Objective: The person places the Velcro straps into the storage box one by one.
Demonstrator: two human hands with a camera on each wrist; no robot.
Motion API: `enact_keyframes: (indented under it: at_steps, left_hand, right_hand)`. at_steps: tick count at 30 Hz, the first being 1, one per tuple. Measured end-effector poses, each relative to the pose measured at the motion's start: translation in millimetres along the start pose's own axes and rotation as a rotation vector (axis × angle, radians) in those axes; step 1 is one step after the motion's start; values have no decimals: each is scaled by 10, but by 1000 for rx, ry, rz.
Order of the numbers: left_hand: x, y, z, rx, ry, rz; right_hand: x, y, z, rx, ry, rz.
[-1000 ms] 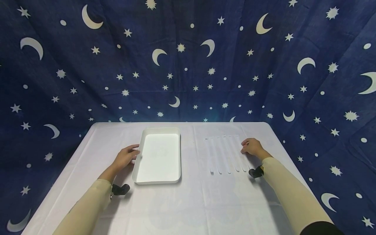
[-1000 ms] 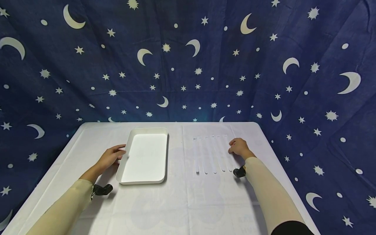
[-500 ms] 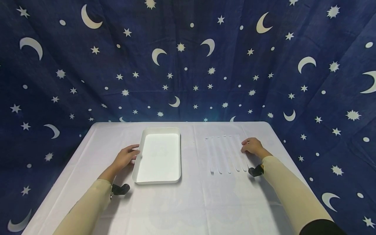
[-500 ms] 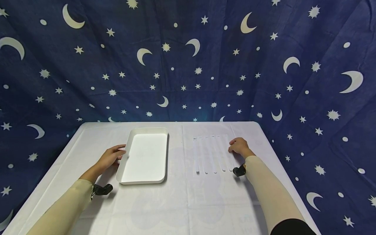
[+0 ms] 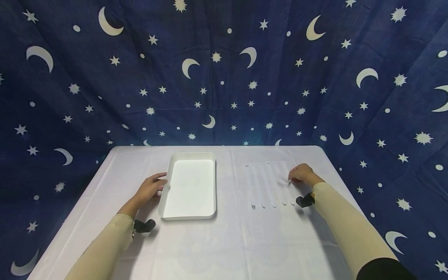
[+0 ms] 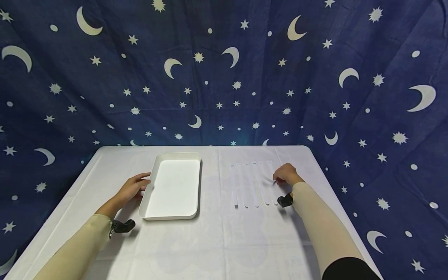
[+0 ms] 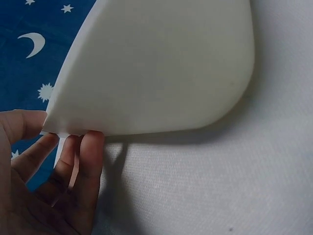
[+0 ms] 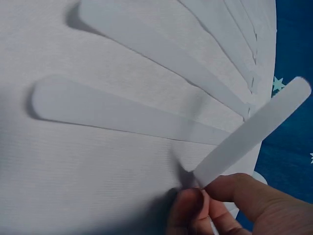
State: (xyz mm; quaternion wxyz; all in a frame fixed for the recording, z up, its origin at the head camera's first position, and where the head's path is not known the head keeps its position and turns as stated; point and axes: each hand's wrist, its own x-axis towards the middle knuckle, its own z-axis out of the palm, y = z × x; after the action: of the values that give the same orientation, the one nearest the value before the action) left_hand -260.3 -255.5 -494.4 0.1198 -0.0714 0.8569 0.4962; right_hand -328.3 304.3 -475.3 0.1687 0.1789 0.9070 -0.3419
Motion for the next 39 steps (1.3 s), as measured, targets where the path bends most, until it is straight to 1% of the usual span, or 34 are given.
enact_keyframes:
  at_steps: [5,7,9,18,22,29,31,35,39]
  left_hand:
    - [17,-33,5,-20,-13,-8]
    - [22,-48,2,-28,-14,-7]
    - [30,-62,0,-38,-15,-10]
    - [35,-53,-6,-30,-9,-11]
    - [28,-56,-4,-25,-9,-5]
    - [25,-58,-16,-24,-20,-1]
    - [26,-60,-20,-26,-24,4]
    - [24,-58,-20,-42,-29,-4]
    - [27,-49,-29,-41,-24,-17]
  right_hand:
    - [19,-26,19,-107,23,59]
    - [15,-32,31,-113,31,68]
    - [21,-27,37,-96,32,68]
    - [51,-13,18,62,9,84]
    - [52,-27,14,89,-26,97]
    - [22,-55,-11,202,-78,127]
    - [5,-60,-24,235,-103,122]
    - [-35,-61,-62,358,-190,110]
    - [-72,-57,-122,462,-271,121]
